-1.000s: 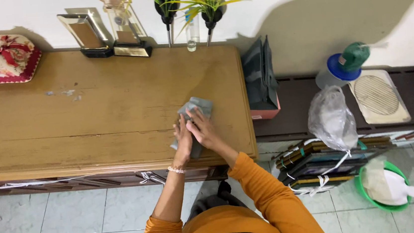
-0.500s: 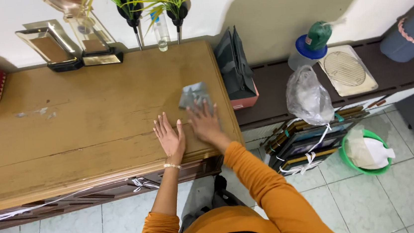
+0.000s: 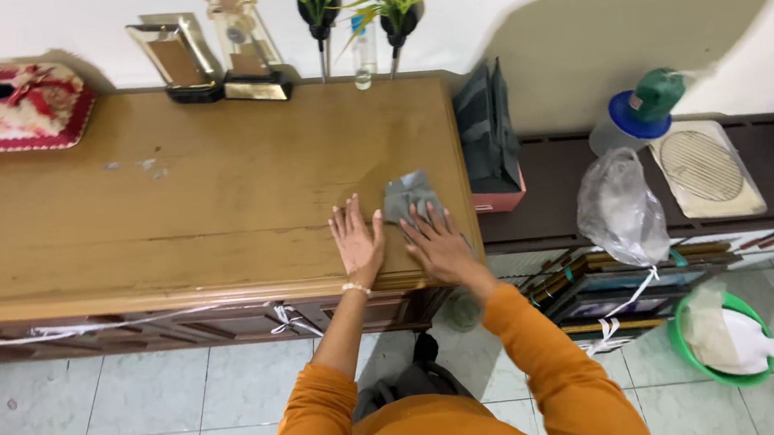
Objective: The person is wiping down and tidying the surfaces of furniture.
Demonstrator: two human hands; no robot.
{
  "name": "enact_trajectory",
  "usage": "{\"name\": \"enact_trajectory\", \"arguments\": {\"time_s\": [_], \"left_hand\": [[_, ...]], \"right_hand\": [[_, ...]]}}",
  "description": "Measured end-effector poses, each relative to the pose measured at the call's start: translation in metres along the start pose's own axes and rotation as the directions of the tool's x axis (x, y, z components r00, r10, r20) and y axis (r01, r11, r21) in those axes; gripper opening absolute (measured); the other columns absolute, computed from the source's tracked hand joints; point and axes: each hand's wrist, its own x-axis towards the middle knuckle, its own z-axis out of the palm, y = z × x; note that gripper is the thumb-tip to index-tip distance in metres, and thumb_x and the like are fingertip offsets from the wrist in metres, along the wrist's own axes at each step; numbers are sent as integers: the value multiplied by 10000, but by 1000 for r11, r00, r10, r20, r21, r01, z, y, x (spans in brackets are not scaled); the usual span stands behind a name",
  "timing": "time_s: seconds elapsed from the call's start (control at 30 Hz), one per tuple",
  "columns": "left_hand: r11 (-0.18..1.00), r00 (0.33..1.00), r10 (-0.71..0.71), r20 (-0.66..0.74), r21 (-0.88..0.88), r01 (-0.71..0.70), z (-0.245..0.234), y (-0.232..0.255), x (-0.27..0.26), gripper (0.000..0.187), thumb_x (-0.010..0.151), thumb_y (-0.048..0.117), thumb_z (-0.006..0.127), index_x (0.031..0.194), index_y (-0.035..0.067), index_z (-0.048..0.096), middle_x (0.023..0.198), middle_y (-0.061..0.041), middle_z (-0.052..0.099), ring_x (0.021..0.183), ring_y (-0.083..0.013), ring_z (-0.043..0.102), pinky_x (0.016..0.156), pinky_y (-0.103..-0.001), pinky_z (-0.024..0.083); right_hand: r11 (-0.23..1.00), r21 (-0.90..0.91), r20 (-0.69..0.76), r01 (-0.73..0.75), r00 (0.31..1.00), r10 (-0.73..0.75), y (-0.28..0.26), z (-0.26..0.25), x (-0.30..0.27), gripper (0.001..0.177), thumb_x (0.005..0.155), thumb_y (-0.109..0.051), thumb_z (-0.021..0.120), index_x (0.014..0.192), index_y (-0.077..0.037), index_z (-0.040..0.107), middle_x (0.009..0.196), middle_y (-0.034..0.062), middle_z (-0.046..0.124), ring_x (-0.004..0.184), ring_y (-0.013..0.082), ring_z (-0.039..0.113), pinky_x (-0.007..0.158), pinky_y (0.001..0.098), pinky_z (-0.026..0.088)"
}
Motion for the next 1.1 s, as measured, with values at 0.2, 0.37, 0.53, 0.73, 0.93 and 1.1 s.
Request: {"name": "enact_trajectory", "arguments": {"time_s": [0.2,0.37,0.53,0.73,0.93,1.1], "left_hand": [[999,998,15,54,48,-18,-3,3,-5,709,1048,545,419,1578,80,349,1613,-176,395,1543,-431,212,1265,-546,104],[994,997,8,78,110,-17,2,5,-4,728,1036,568,425,1576,85,350,1619,-185,369,1542,-431,186,1256,-555,88],[984,995,48,86,168,-62,7,5,-3,750,1018,582,434,1576,89,350,1625,-193,344,1533,-439,174,1239,-568,77],[961,995,59,78,264,-77,7,9,-8,759,1007,609,436,1575,110,364,1650,-224,300,1543,-463,159,1243,-593,68],[922,991,18,133,381,-68,4,21,-5,769,971,598,450,1580,143,333,1658,-218,214,1526,-477,112,1205,-623,38],[894,982,-38,186,444,-50,-2,40,-7,757,965,592,455,1572,156,334,1669,-181,200,1523,-457,130,1192,-638,56]], "right_hand": [[995,-6,21,-104,994,104,34,-4,-18,606,1046,-464,383,1613,-259,323,1716,56,154,1570,393,101,1217,619,109],[966,-19,-14,-256,967,256,26,-2,-24,593,1059,-472,386,1608,-256,330,1715,66,163,1563,407,88,1209,622,115],[963,-253,-103,-97,992,73,1,0,-53,576,1043,-442,413,1586,-256,374,1682,66,242,1548,367,175,1206,622,134],[983,-22,-8,-180,984,180,-11,-36,-30,397,1085,-447,454,1475,-376,469,1663,-13,344,1611,307,232,1307,576,140],[999,-52,-72,3,997,-7,25,0,28,594,1020,-437,462,1579,-276,341,1669,136,204,1513,439,163,1165,653,115],[998,47,-134,41,990,-34,75,17,74,574,1076,-410,452,1625,-282,342,1720,100,212,1565,436,171,1214,667,159]]}}
